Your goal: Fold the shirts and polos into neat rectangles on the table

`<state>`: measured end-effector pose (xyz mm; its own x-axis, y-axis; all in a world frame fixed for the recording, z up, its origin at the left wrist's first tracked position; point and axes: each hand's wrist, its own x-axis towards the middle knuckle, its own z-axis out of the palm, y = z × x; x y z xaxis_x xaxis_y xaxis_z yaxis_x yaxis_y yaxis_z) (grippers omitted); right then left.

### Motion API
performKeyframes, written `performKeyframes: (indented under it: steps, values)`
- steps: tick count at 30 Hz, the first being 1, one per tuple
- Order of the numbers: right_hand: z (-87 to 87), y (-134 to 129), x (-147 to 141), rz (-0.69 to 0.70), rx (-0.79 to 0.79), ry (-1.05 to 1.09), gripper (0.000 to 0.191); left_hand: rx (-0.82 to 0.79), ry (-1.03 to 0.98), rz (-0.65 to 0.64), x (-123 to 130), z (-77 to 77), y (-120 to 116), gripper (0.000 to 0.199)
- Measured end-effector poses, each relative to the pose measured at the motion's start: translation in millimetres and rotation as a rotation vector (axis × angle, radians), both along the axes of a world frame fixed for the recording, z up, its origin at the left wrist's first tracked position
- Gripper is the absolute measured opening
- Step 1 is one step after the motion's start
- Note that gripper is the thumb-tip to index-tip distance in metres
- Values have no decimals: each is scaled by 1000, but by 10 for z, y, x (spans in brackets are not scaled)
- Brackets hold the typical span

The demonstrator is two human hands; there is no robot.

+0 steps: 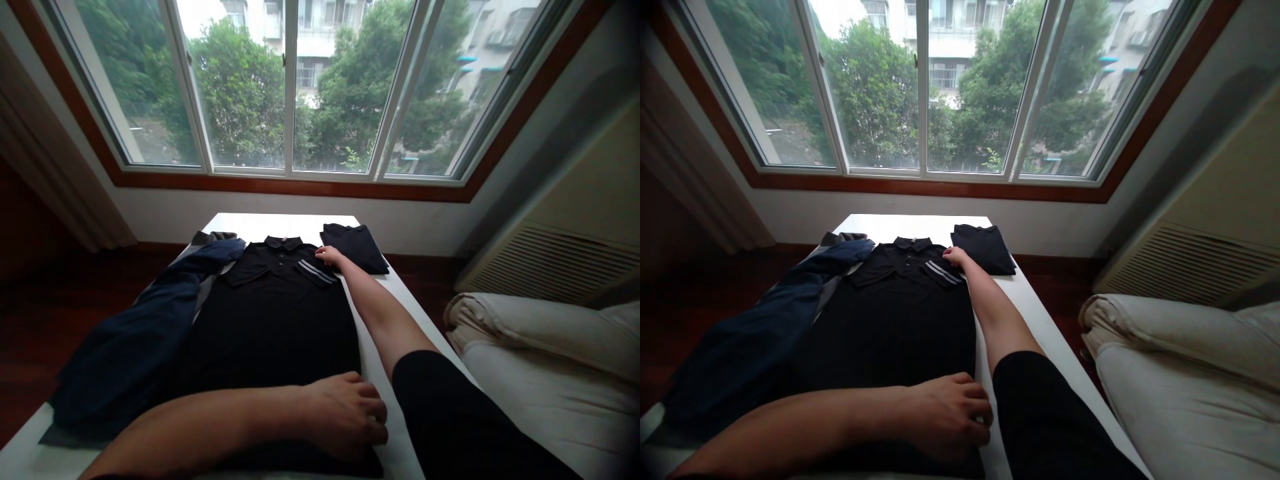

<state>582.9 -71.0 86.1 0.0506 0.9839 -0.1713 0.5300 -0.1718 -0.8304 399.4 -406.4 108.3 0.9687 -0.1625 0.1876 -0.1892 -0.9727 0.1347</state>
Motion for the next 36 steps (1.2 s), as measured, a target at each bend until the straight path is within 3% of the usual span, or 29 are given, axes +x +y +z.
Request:
performKeyframes:
  steps: [4,11,15,19,23,30,33,36]
  values:
    - [64,-9,-64,-18,82,-58,10,7,31,-48,-248,52,13,22]
    - [224,106,-342,-122,151,10,13,43,15,109,-739,334,14,16]
    - [277,231,-571,-165,174,79,15,-44,64,141,-1047,571,20,14]
    - [260,370,-858,-180,237,107,16,-198,91,135,-1370,688,65,15]
    - [144,494,-1157,-152,310,106,18,-328,121,162,-1610,640,170,17]
    - [-134,562,-1533,-55,377,86,25,-459,351,164,-1745,267,312,14]
    - [-208,513,-1614,-32,421,35,35,-550,490,194,-1773,189,345,25]
    - [-290,418,-1642,-36,464,-66,34,-538,381,262,-1756,184,381,31]
